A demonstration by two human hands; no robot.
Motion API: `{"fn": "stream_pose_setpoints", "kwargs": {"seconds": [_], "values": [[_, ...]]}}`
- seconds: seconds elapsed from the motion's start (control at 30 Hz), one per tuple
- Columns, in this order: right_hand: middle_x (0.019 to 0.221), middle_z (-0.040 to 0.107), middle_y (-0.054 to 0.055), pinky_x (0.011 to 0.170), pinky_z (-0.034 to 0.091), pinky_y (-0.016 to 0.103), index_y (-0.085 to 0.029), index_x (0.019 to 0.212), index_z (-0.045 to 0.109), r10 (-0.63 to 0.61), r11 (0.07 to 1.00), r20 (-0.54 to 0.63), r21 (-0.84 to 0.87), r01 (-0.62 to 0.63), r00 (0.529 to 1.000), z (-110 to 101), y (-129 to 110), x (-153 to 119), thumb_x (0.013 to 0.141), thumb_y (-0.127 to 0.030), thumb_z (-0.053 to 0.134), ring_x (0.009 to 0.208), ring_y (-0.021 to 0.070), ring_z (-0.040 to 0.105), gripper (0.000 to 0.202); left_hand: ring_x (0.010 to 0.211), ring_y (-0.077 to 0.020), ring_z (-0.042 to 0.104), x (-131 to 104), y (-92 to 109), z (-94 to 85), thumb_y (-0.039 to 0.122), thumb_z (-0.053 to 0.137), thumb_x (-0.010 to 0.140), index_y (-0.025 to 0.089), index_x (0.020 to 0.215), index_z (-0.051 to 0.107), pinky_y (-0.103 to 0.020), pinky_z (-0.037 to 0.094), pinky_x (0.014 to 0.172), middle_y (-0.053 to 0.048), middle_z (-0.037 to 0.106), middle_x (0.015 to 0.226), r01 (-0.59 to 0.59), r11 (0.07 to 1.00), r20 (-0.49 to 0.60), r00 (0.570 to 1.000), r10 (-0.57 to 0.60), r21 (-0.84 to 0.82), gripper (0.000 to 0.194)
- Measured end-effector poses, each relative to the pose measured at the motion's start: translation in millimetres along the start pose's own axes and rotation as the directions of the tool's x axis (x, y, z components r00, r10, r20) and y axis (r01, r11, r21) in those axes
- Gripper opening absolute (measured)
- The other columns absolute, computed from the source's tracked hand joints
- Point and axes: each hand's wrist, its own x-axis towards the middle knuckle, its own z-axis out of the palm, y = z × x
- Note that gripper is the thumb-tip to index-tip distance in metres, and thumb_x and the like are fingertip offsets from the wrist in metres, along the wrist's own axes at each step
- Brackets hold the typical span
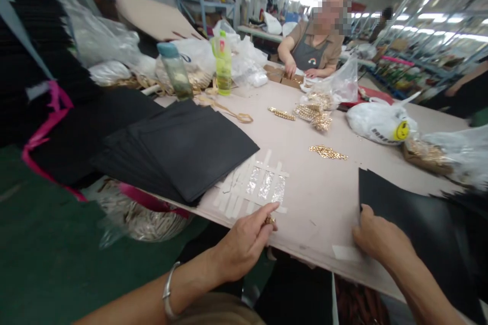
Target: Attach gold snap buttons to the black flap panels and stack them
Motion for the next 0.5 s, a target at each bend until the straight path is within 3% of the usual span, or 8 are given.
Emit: {"fn": "stream_pose_setpoints", "kwargs": {"seconds": [0.2, 0.33, 0.43, 0.5], "values": [[0.095, 0.070, 0.028, 0.080, 0.048, 0.048, 0.005, 0.137, 0.041, -0.013, 0.999, -0.044, -0.037, 0.011, 0.999, 12, 12, 0, 0.087, -0.006, 0.032, 0.089, 0.0394, 0.070, 0.052, 0.065, -0.0080, 0.059, -5, 0, -6.3, 0.031, 0.040, 0.097, 0.018, 0.132, 0.049, -0.023, 0.049, 0.064, -0.004, 0.063, 0.098, 0.125, 0.919, 0.007, 0.991, -0.132, -0.375, 0.039], [0.097, 0.072, 0.024, 0.080, 0.051, 0.049, -0.001, 0.138, 0.046, -0.060, 0.998, 0.021, 0.035, 0.059, 0.998, 3, 9, -12, 0.088, -0.017, 0.040, 0.088, 0.0380, 0.070, 0.053, 0.057, -0.0049, 0.055, -5, -3, -9.1, 0.033, 0.043, 0.095, 0.014, 0.125, 0.053, -0.018, 0.040, 0.051, -0.005, 0.063, 0.096, 0.212, 0.803, 0.085, 0.976, -0.198, -0.556, 0.037], [0.105, 0.072, 0.018, 0.080, 0.054, 0.046, -0.011, 0.126, 0.060, -0.158, 0.953, -0.190, 0.227, 0.200, 0.969, -20, -18, -32, 0.087, -0.035, 0.050, 0.091, 0.0357, 0.070, 0.047, 0.059, -0.0045, 0.055, -7, -4, -10.3, 0.029, 0.047, 0.093, 0.015, 0.124, 0.054, -0.018, 0.039, 0.052, -0.005, 0.063, 0.098, 0.209, 0.789, 0.097, 0.977, -0.188, -0.577, 0.035], [0.103, 0.073, 0.011, 0.074, 0.057, 0.037, -0.019, 0.116, 0.066, -0.203, 0.813, -0.387, 0.445, 0.375, 0.899, -39, -49, -48, 0.087, -0.042, 0.053, 0.085, 0.0279, 0.071, 0.039, 0.064, -0.0051, 0.056, -8, -4, -11.0, 0.026, 0.048, 0.092, 0.017, 0.126, 0.054, -0.019, 0.042, 0.059, -0.004, 0.063, 0.101, 0.177, 0.812, 0.083, 0.984, -0.158, -0.556, 0.035]]}}
